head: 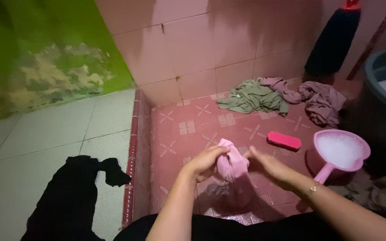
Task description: The person sits on the floor and washes clothes by hand in a green basin filled with soapy water. They use a pink scoop to pour water and a pink brush to scrub a pink garment and a green shirt, then wring them out and place them aside.
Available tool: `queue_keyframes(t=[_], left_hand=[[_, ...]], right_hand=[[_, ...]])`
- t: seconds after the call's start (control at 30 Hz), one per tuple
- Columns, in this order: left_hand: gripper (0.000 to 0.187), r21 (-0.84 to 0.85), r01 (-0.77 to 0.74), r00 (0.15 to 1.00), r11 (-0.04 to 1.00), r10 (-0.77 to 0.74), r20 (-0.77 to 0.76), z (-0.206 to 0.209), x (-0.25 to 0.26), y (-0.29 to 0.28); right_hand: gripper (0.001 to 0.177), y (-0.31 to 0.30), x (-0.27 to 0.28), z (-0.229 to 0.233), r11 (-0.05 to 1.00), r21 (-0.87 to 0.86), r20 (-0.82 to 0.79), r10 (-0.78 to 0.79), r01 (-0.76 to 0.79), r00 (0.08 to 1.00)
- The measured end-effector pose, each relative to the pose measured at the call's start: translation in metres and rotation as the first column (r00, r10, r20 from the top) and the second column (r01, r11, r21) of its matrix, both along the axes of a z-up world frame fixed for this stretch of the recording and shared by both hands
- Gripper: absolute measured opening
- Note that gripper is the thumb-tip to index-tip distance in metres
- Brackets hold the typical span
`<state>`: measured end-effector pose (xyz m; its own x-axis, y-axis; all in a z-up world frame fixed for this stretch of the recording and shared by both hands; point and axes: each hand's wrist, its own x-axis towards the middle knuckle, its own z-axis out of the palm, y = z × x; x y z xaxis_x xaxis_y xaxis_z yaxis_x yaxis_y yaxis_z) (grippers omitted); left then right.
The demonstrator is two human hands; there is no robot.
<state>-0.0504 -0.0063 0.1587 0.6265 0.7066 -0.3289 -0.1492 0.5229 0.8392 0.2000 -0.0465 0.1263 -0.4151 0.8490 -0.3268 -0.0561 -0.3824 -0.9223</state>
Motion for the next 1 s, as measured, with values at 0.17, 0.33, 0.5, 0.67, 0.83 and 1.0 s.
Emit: queue_keyframes(t=[0.17,0.33,0.5,0.67,0.83,1.0], left_hand=[[0.031,-0.075,-0.114,0.993,0.991,0.113,-0.023,-0.004,0.000,0.007],[0.040,0.078,-0.075,0.966,0.994,0.092,-0.241,0.005,-0.014,0.013],[0.042,0.401,0.129,0.368,0.907,0.332,-0.869,0.017,-0.018,0.003],[0.049,0.488,0.394,0.812,0.779,-0.046,-0.582,0.013,-0.003,-0.009],[0.041,0.403,0.241,0.910,0.883,-0.061,-0.411,-0.003,0.027,-0.015],[0.043,0.249,0.020,0.962,0.968,0.049,-0.267,0.005,0.022,-0.002]], right_hand=[[0.043,-0.008,-0.009,0.002,0.963,0.067,0.029,0.259,-0.260,0.965],[0.044,-0.003,-0.009,0.028,0.992,0.103,-0.030,0.075,-0.072,0.997],[0.059,-0.006,0.002,0.052,0.999,-0.020,-0.048,0.046,-0.047,0.998],[0.077,-0.004,0.008,0.060,0.999,0.037,-0.165,0.045,-0.040,0.985],[0.088,0.003,0.018,0.065,0.997,0.010,-0.057,-0.082,0.082,0.995],[0.068,0.002,0.032,0.065,0.960,-0.037,0.266,0.278,-0.279,0.923]])
